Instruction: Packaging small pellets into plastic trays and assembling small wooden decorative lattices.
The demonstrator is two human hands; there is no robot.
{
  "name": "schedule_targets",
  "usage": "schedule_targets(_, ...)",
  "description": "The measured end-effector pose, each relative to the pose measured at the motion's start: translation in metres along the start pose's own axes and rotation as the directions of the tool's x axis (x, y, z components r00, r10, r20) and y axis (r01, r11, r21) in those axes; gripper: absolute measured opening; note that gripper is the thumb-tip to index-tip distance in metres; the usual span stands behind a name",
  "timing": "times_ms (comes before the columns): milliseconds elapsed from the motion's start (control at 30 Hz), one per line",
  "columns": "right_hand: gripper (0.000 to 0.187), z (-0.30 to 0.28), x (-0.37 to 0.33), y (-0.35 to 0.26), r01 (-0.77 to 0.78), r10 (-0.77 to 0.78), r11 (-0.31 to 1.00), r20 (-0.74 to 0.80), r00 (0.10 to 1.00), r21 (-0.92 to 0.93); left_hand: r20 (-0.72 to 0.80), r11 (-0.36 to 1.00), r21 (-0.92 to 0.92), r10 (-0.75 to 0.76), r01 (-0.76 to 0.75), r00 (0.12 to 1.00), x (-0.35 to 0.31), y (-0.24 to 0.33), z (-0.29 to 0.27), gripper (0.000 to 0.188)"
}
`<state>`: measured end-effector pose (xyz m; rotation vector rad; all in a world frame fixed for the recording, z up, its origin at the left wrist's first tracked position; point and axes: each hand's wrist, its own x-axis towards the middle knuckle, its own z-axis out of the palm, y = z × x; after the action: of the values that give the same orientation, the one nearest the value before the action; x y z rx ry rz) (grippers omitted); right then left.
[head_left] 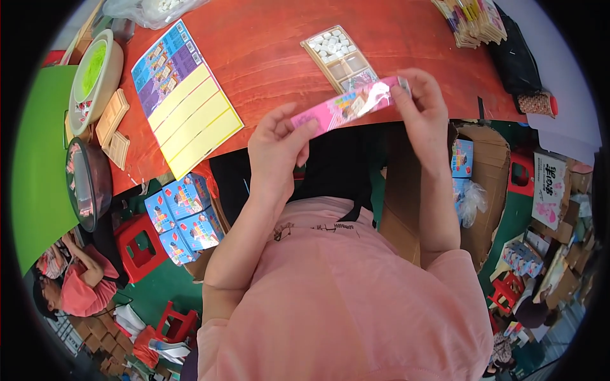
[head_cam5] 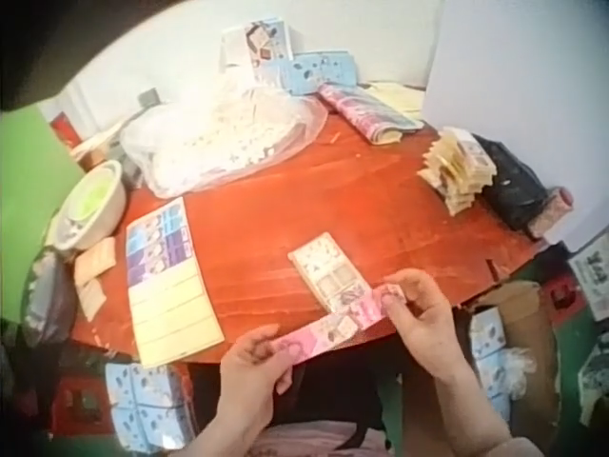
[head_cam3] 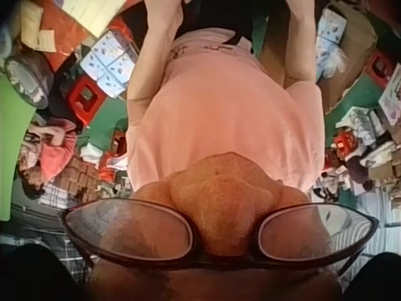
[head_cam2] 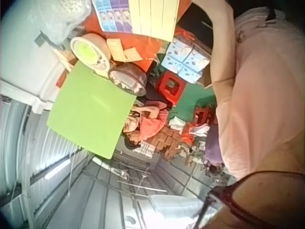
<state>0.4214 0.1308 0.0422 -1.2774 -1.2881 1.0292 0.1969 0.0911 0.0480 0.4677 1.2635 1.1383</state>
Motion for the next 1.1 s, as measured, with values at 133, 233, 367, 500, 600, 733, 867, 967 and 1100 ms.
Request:
schedule_targets(133, 0.021, -0.006, 0.044, 0.004, 0.016, -0.012, 0.997, 0.052, 0.999, -0.07, -0.027, 0.996, -0.015, 0.093, -0.093, 0.995, 0.025, 0.005, 0.017, 0.031)
schedule_targets(233, 0.015, -0.014, 0.068, 0.022, 0.013, 0.004, 0.994, 0.165, 0.986, -0.106, -0.043, 0.983, 0.037, 0.181, -0.18, 0.982, 0.041, 0.006, 0.024, 0.029)
schedule_targets(367, 0.012, -0.013, 0.079, 0.027, 0.039, -0.011, 0.989, 0.186, 0.982, -0.146, -0.073, 0.974, 0.065, 0.221, -0.217, 0.972, 0.054, 0.003, 0.026, 0.024)
schedule_targets(500, 0.011, -0.012, 0.08, 0.023, -0.018, 0.05, 0.982, 0.171, 0.984, -0.186, -0.088, 0.973, 0.072, 0.223, -0.217, 0.971, 0.059, 0.002, 0.028, 0.021)
schedule_targets(600, 0.011, -0.014, 0.084, 0.03, -0.012, 0.049, 0.983, 0.199, 0.979, -0.184, -0.112, 0.974, 0.086, 0.218, -0.209, 0.97, 0.058, 0.002, 0.031, 0.02)
schedule_targets(733, 0.011, -0.014, 0.087, 0.03, -0.028, 0.065, 0.983, 0.2, 0.978, -0.183, -0.116, 0.981, 0.09, 0.184, -0.174, 0.976, 0.056, 0.003, 0.032, 0.019)
schedule_targets(867, 0.014, -0.016, 0.091, 0.028, -0.055, 0.102, 0.978, 0.229, 0.968, -0.201, -0.107, 0.981, 0.089, 0.179, -0.17, 0.978, 0.059, 0.001, 0.033, 0.018)
schedule_targets(967, 0.015, -0.015, 0.091, 0.028, -0.057, 0.108, 0.973, 0.226, 0.968, -0.224, -0.109, 0.979, 0.107, 0.184, -0.173, 0.977, 0.06, 0.001, 0.034, 0.018)
schedule_targets(1100, 0.015, -0.011, 0.09, 0.033, 0.027, 0.04, 0.958, 0.224, 0.974, -0.287, -0.125, 0.955, 0.23, 0.222, -0.189, 0.967, 0.064, -0.003, 0.034, 0.015)
